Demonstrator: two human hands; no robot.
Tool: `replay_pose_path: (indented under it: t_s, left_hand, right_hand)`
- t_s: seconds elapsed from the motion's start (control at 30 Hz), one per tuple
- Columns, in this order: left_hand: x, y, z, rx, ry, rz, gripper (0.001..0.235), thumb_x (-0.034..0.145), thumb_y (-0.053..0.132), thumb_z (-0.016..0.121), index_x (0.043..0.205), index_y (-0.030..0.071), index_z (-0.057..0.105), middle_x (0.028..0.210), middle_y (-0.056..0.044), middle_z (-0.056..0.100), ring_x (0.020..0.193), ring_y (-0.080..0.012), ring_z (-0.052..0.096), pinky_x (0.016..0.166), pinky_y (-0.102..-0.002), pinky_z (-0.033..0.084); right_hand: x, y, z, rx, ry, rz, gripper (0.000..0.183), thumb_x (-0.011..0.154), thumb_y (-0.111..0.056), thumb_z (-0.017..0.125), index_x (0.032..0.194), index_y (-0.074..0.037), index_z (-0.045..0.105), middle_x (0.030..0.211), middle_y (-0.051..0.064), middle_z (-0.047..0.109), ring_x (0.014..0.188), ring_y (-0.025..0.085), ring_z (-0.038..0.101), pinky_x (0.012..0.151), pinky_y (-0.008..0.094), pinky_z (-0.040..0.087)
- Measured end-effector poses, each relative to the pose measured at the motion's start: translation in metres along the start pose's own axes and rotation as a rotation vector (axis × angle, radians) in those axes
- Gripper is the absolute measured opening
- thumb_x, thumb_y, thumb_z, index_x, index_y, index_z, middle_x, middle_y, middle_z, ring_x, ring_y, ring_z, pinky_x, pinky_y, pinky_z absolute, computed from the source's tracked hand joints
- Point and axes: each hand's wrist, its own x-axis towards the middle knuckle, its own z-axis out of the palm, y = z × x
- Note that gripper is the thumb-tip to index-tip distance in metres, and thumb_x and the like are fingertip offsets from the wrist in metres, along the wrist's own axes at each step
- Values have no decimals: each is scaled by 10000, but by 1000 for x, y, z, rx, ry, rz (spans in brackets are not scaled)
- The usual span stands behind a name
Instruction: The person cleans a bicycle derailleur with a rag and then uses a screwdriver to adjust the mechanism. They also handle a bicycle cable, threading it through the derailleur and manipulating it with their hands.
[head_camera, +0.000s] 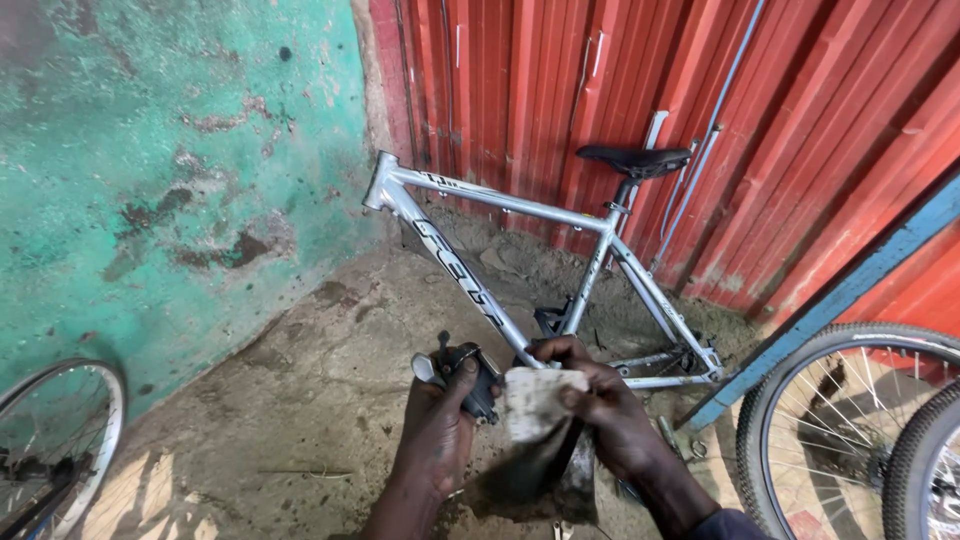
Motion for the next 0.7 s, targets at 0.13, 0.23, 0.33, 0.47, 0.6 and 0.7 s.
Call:
replay_pose_path:
  t_s: [0.13,0.23,0.33,0.47,0.6,0.7]
  left_hand:
    - [-9,11,18,-138,15,-55,399,854,-28,676,1193,-59,468,1220,-238,576,1101,-368,604,888,-477,566]
    - [-2,1,5,-156,-218,79,269,881,-6,652,1141,-50,597,961,-192,662,809,-316,660,799,-466,572]
    - [-13,11,17,-83,-208,62,331,915,95,536,1224,-8,479,1057,-209,583,877,-342,622,840,-500,537]
    - [6,-4,3,-111,-163,70,256,916,66,624,1093,23,444,1052,-178,554,913,-317,612,855,-488,580]
    - [11,-13,-1,129,-112,207,247,883,199,747,1015,102,562,993,-57,562,1044,-235,494,1041,-469,340]
    - [-8,-5,17,371,-68,258,171,944,181,684,1089,129,610,991,-45,636,953,-213,591,939,-467,491]
  right_hand:
    - [-13,36,-16,595,380,101,423,978,-203,571,1361,-29,524,1128,171,699,916,288,714,928,533,589]
    - [-4,14,1,480,206,-128,341,983,-286,650,1099,35,645,956,184,727,961,320,722,1140,572,479]
    - [-1,14,-5,187,201,-90,271,1034,-209,496,1227,-56,609,943,128,685,821,279,684,791,528,609]
    - [-5,16,2,-344,252,8,210,917,-151,681,1092,-80,771,777,57,631,712,203,588,667,413,537]
    - [7,-45,67,-855,284,292,463,911,-520,491,1069,-111,638,852,48,571,664,177,527,566,348,479]
    - [4,-6,54,-1216,229,343,495,932,-337,390,1393,-258,552,973,101,520,608,167,521,496,322,509]
